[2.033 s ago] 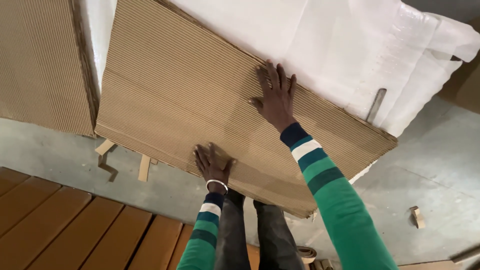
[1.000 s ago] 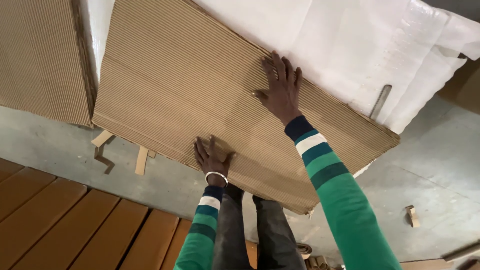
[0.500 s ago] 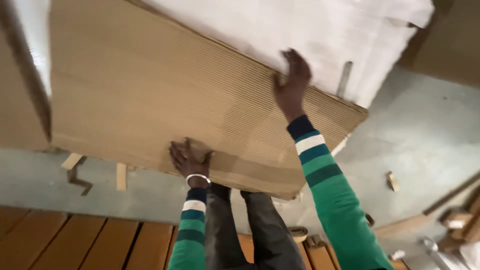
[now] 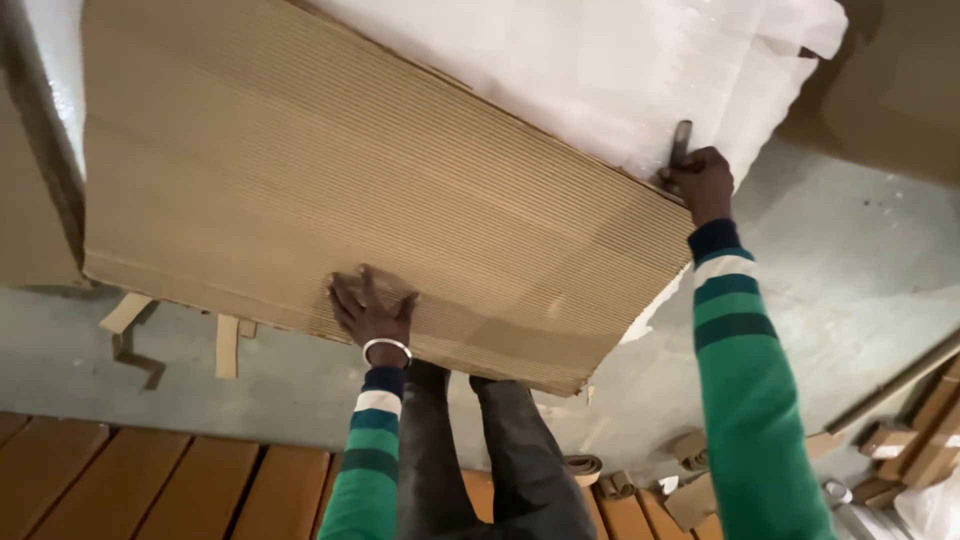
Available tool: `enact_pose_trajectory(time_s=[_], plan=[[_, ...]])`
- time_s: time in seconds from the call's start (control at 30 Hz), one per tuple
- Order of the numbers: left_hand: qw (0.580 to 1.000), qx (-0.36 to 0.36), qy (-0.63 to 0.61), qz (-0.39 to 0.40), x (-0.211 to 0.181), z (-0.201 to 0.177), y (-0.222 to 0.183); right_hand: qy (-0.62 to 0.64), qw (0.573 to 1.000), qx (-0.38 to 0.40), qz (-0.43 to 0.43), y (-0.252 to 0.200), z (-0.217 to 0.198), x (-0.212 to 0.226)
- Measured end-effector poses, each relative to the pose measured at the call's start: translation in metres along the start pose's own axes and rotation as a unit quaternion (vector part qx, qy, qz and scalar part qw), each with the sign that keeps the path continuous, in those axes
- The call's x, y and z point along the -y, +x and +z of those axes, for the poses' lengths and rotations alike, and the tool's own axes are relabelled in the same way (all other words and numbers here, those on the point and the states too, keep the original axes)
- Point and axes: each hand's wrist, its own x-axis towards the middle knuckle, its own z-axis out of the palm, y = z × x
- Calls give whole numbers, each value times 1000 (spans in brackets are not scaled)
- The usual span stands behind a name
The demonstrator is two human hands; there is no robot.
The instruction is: The person picks up a stack of corrugated cardboard sheets from a pile, carries them to a work area, and lays them flat. They then sit on the floor and use a knife to trim the edges of the cardboard sheets, cutting off strips and setting the trimmed sheets aside.
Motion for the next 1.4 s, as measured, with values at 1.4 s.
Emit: enact_pose_trajectory(time_s=[1.4], plan=[[979, 181, 0, -94, -3, -18, 11, -80, 927, -11, -365, -111, 116, 325]])
